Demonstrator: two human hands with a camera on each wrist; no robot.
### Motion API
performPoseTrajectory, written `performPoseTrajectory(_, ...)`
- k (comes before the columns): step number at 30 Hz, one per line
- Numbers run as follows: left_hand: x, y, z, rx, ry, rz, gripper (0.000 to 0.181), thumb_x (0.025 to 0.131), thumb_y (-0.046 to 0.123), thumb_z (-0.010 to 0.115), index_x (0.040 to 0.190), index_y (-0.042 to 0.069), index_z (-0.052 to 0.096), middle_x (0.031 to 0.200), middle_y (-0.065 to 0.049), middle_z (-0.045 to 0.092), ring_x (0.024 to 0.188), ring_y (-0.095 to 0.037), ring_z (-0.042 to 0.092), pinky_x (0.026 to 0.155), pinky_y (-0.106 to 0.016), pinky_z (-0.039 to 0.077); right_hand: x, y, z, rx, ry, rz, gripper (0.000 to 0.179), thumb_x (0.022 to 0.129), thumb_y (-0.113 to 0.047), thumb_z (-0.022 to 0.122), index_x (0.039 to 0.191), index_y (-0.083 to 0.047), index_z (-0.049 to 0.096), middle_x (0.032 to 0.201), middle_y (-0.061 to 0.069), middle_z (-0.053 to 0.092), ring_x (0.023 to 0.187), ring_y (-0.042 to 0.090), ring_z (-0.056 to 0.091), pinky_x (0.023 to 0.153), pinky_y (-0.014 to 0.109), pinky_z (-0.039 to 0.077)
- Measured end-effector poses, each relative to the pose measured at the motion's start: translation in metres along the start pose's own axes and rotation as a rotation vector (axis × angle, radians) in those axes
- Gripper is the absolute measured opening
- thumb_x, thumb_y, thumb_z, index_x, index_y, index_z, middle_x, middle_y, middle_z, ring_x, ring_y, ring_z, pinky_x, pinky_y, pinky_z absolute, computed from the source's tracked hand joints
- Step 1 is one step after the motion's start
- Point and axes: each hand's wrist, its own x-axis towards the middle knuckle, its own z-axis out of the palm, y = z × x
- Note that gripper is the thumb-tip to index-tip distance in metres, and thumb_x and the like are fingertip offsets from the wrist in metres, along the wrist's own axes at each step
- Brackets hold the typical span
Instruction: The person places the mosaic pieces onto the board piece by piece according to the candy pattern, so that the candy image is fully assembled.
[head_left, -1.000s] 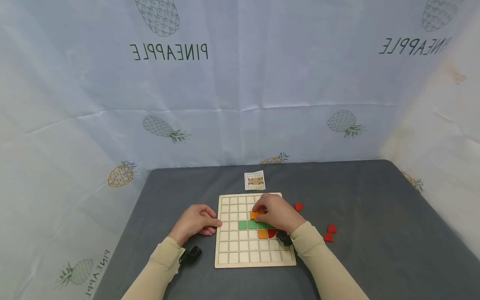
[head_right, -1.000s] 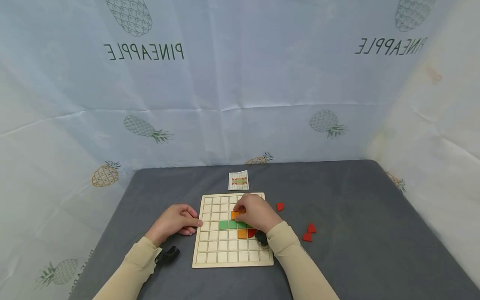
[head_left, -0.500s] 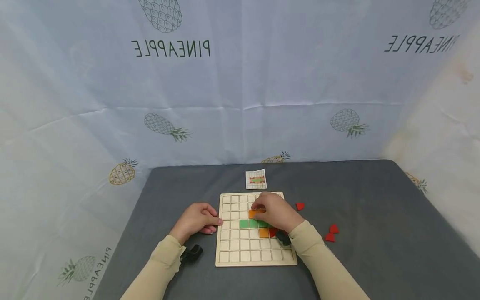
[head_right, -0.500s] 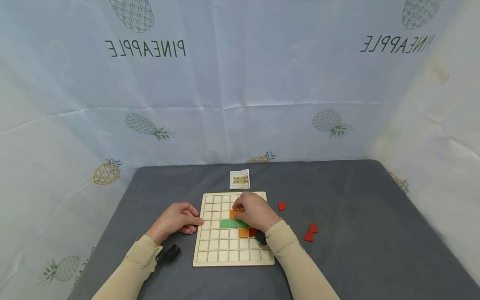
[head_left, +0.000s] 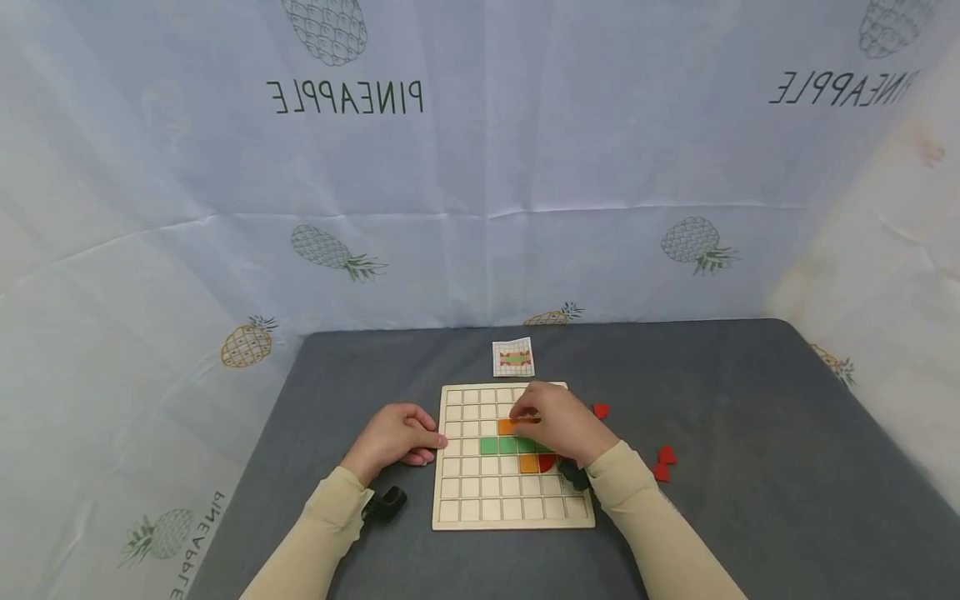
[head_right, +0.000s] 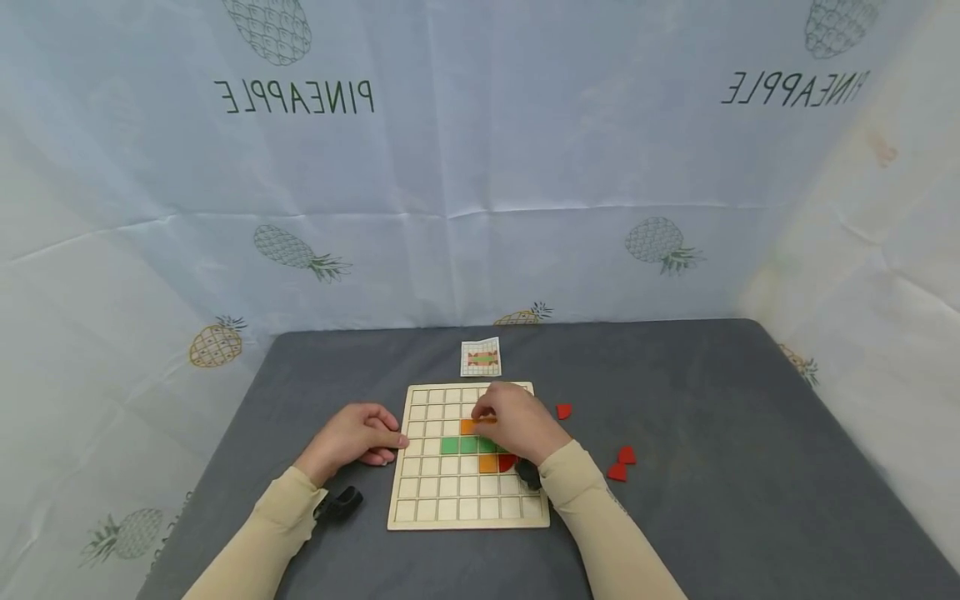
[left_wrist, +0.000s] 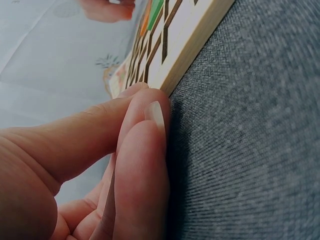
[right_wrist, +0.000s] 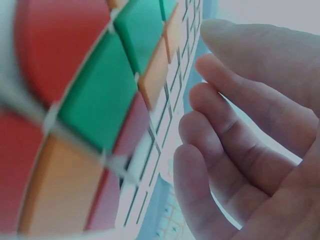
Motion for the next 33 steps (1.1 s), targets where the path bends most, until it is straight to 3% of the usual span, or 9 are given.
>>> performPoseTrajectory(5, 0.001, 0.0, 0.001, 0.007, -0.001, 0.005, 0.037, 0.082, 0.019, 0.097, 0.103, 0.005, 0.07, 0.082, -0.009, 0.077, 0.066, -0.016, 0.074, 0.063, -0.032, 0.065, -0.022, 0.011, -0.015, -0.03, 0.015, 0.002, 0.008, 0.096, -0.02, 0.085, 0.103, -0.018, 0.084, 0.095, -0.012, 0.068, 0.086, 0.006, 0.059, 0.077, 0.027, 0.057)
performPoseTrajectory(13, 0.0, 0.0, -0.003, 0.015, 0.01, 0.006, 0.037, 0.082, 0.02, 0.097, 0.103, 0.005, 0.07, 0.082, -0.009, 0.077, 0.067, -0.017, 0.074, 0.064, -0.033, 0.065, -0.075, 0.034, -0.042, -0.08, 0.0, 0.053, 0.012, 0.093, -0.02, 0.087, 0.103, -0.022, 0.082, 0.094, -0.014, 0.065, 0.081, 0.001, 0.057, 0.071, 0.022, 0.056)
performPoseTrajectory(21, 0.0, -0.003, -0.005, 0.012, 0.017, -0.016, 0.038, 0.081, 0.021, 0.097, 0.104, 0.005, 0.071, 0.083, -0.01, 0.077, 0.067, -0.017, 0.075, 0.063, -0.032, 0.065, -0.121, 0.054, -0.054, -0.11, -0.039, 0.112, 0.021, 0.087, -0.023, 0.093, 0.103, -0.028, 0.081, 0.098, -0.016, 0.066, 0.09, 0.002, 0.063, 0.076, 0.025, 0.059)
performPoseTrajectory(33, 0.0, -0.001, 0.002, 0.003, -0.002, 0.002, 0.036, 0.082, 0.019, 0.096, 0.104, 0.005, 0.072, 0.084, -0.01, 0.077, 0.068, -0.016, 0.075, 0.065, -0.033, 0.066, -0.143, 0.069, -0.051, -0.109, -0.041, 0.105, 0.026, 0.083, -0.022, 0.095, 0.104, -0.03, 0.081, 0.097, -0.018, 0.064, 0.088, 0.0, 0.062, 0.076, 0.026, 0.059)
